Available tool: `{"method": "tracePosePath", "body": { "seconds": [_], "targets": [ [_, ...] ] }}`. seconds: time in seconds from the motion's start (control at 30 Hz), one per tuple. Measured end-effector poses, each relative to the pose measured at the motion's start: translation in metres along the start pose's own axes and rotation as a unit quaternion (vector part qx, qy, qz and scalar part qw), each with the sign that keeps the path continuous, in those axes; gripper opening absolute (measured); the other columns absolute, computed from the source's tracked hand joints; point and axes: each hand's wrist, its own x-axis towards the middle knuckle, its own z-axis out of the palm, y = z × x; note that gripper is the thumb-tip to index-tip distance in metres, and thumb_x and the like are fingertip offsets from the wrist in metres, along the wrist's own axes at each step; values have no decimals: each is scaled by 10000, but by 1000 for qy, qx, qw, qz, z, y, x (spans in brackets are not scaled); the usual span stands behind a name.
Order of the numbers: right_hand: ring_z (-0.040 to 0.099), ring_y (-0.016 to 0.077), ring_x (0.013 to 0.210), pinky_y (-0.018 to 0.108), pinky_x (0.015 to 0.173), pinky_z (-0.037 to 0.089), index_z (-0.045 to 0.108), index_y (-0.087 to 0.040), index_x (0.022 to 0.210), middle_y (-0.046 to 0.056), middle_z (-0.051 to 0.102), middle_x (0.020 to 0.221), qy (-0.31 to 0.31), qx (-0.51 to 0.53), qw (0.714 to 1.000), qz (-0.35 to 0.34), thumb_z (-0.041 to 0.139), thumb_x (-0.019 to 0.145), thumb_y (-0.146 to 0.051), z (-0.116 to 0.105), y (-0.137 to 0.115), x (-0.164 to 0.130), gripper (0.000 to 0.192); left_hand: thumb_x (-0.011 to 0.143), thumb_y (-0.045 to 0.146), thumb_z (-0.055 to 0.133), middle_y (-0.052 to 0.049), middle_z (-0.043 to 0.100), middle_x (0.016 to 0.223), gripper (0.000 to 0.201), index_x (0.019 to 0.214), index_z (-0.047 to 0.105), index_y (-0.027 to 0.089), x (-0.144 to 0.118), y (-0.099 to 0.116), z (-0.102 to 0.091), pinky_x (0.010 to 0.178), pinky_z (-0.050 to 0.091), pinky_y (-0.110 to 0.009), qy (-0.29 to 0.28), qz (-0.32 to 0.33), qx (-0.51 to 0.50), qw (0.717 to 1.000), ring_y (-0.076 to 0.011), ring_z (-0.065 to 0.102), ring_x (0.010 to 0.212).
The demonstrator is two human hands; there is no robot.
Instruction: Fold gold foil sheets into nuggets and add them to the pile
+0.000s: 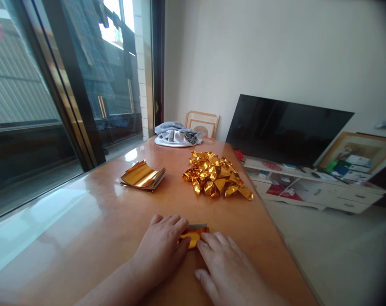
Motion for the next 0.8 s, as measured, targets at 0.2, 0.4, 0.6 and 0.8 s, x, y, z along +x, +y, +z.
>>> {"method": "tracePosePath", "body": {
  "seconds": [0.2,0.4,0.6,0.8],
  "targets": [
    [543,359,1239,517,1057,431,631,-196,1335,143,598,1396,18,-7,1000,-4,645,885,-325,7,5,-1,468,914,279,544,-37,661,952,70,919,606,247,-2,0,4,822,368,-384,10,5,15,1000,-242,614,925],
    [543,374,1249,540,1061,424,648,-179,1308,166,598,1395,27,-17,999,-7,649,886,-338,10,5,0,450,917,278,537,-43,650,948,78,902,606,245,-1,0,4,825,372,-388,5,7,19,1000,-241,606,925],
    [552,366,1239,534,1053,426,644,-200,1301,153,619,1372,9,-26,1000,-3,634,903,-367,10,5,1,431,924,274,518,-43,646,966,101,917,614,246,-1,0,5,834,373,-400,-1,10,17,1000,-241,601,929],
    [522,390,1281,569,1091,383,593,-168,1388,168,584,1428,-15,-25,999,19,617,916,-399,7,3,2,526,940,275,494,-37,642,970,123,911,610,245,-3,-1,3,839,372,-401,-7,10,12,1000,-238,600,927]
  ]
}}
